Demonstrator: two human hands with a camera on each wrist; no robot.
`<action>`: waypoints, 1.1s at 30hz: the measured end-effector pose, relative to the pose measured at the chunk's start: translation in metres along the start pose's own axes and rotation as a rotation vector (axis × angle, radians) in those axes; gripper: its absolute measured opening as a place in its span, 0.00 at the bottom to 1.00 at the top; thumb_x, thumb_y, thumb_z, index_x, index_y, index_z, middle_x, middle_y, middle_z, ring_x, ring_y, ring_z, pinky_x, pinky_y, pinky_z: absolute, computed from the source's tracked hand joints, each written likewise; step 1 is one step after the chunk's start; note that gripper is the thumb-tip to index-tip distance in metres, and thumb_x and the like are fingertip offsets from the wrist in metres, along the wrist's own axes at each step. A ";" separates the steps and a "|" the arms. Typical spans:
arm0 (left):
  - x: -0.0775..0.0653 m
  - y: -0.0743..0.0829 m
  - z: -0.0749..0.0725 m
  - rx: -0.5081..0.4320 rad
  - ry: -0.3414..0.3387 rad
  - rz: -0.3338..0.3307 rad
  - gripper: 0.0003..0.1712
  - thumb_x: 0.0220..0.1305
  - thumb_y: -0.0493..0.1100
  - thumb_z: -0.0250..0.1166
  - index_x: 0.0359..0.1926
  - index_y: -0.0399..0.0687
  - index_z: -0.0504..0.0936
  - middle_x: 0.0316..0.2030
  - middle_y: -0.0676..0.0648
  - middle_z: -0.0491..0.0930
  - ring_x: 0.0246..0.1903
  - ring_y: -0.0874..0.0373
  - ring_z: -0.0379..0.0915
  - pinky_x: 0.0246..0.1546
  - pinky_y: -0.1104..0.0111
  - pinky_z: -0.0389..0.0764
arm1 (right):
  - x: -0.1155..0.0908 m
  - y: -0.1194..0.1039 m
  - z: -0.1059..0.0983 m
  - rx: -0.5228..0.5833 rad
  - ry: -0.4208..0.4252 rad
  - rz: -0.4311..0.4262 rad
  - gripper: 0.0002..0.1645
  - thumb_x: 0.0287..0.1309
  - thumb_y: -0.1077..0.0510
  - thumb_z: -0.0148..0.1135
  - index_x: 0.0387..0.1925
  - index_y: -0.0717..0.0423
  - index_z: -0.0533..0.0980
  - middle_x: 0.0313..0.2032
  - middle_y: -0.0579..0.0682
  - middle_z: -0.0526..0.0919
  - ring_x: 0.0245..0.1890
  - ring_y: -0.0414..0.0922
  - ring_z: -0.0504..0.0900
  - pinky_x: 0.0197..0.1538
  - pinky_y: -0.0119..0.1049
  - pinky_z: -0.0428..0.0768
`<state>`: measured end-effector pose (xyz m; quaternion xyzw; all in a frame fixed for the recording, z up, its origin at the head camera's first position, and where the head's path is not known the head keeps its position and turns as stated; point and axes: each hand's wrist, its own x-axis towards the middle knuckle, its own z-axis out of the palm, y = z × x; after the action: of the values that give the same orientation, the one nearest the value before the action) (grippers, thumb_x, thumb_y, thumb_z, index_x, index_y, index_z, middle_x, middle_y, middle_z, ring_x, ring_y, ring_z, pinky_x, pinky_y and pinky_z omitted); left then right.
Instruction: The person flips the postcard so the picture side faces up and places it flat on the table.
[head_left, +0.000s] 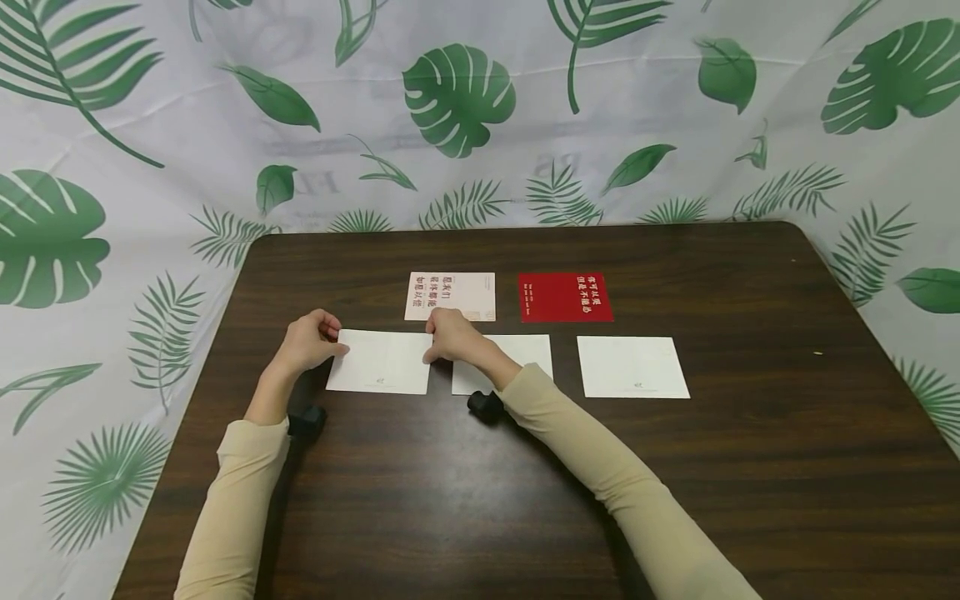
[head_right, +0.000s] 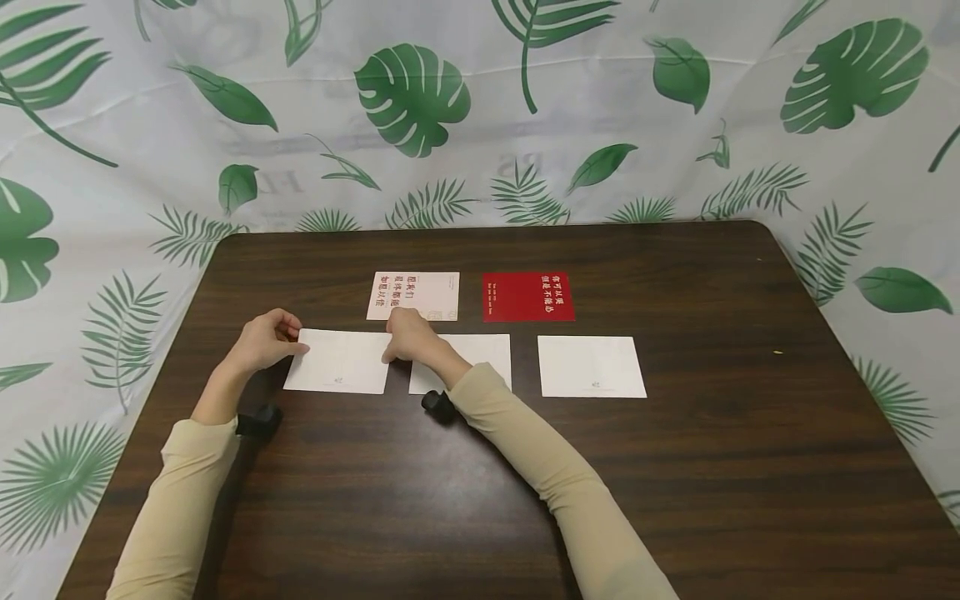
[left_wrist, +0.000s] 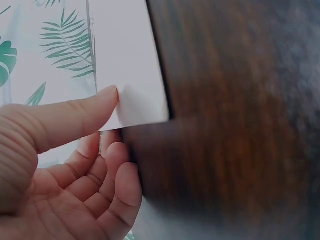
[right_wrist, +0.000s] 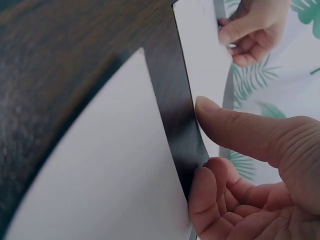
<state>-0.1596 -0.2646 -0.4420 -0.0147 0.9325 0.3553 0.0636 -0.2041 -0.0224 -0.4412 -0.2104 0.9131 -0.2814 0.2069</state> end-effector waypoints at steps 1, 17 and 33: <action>0.000 0.000 0.000 0.001 0.001 0.001 0.18 0.49 0.31 0.69 0.39 0.30 0.71 0.33 0.36 0.74 0.34 0.46 0.70 0.34 0.63 0.70 | 0.000 0.000 0.000 -0.004 -0.003 0.004 0.24 0.39 0.62 0.76 0.38 0.64 0.74 0.28 0.50 0.75 0.27 0.43 0.71 0.34 0.32 0.72; -0.007 -0.004 -0.008 -0.147 -0.006 0.028 0.15 0.54 0.31 0.66 0.41 0.26 0.75 0.30 0.41 0.74 0.28 0.56 0.67 0.26 0.74 0.70 | -0.008 0.009 -0.004 0.176 -0.011 -0.123 0.12 0.46 0.64 0.70 0.16 0.59 0.74 0.16 0.47 0.78 0.19 0.38 0.75 0.24 0.26 0.66; -0.014 -0.015 -0.019 -0.293 0.030 0.186 0.09 0.61 0.33 0.62 0.34 0.28 0.72 0.24 0.43 0.72 0.20 0.61 0.70 0.24 0.71 0.76 | -0.010 0.013 -0.003 0.405 0.106 -0.396 0.09 0.57 0.67 0.61 0.24 0.63 0.70 0.21 0.54 0.81 0.21 0.48 0.82 0.24 0.31 0.77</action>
<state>-0.1470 -0.2890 -0.4360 0.0574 0.8689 0.4914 0.0136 -0.2005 -0.0060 -0.4445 -0.3242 0.7890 -0.5035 0.1375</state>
